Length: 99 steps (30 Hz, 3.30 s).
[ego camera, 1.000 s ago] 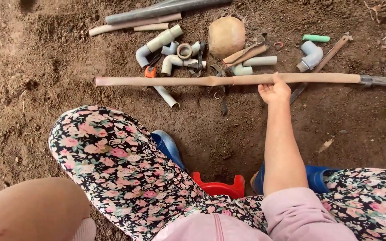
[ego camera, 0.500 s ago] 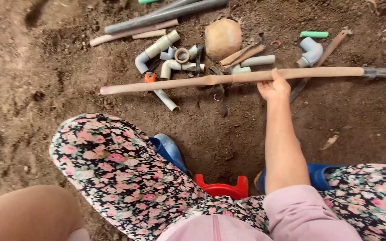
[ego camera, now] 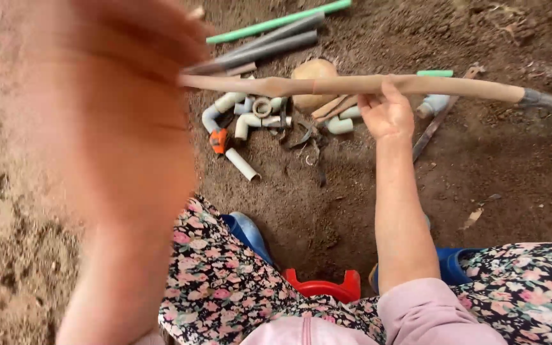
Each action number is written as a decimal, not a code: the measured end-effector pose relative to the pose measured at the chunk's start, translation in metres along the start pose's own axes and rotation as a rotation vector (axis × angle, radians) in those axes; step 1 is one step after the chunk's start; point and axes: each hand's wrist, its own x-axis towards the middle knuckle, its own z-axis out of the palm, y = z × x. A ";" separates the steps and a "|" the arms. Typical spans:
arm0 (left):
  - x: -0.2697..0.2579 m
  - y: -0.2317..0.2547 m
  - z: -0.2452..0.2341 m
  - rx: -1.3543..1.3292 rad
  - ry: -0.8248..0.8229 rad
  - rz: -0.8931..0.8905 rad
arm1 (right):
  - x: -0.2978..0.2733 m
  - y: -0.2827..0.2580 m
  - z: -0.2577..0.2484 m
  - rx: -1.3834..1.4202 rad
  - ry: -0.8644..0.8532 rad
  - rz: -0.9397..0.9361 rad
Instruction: The person sits on a small stool on the ground and connects two sections of pipe using a black coupling. They then wrap the joint with black tape to secure it. The person handles various pipe sections and fittings scattered on the dirt.
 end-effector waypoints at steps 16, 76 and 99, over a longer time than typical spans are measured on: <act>0.174 -0.162 -0.027 -0.773 0.036 0.289 | -0.086 0.031 0.064 -0.045 -0.188 0.161; 0.202 -0.222 0.023 -0.636 -0.012 0.132 | -0.120 -0.001 0.080 -0.387 -0.746 0.004; 0.173 -0.209 0.026 -0.490 0.112 0.188 | -0.007 0.070 0.004 -0.319 -0.794 0.315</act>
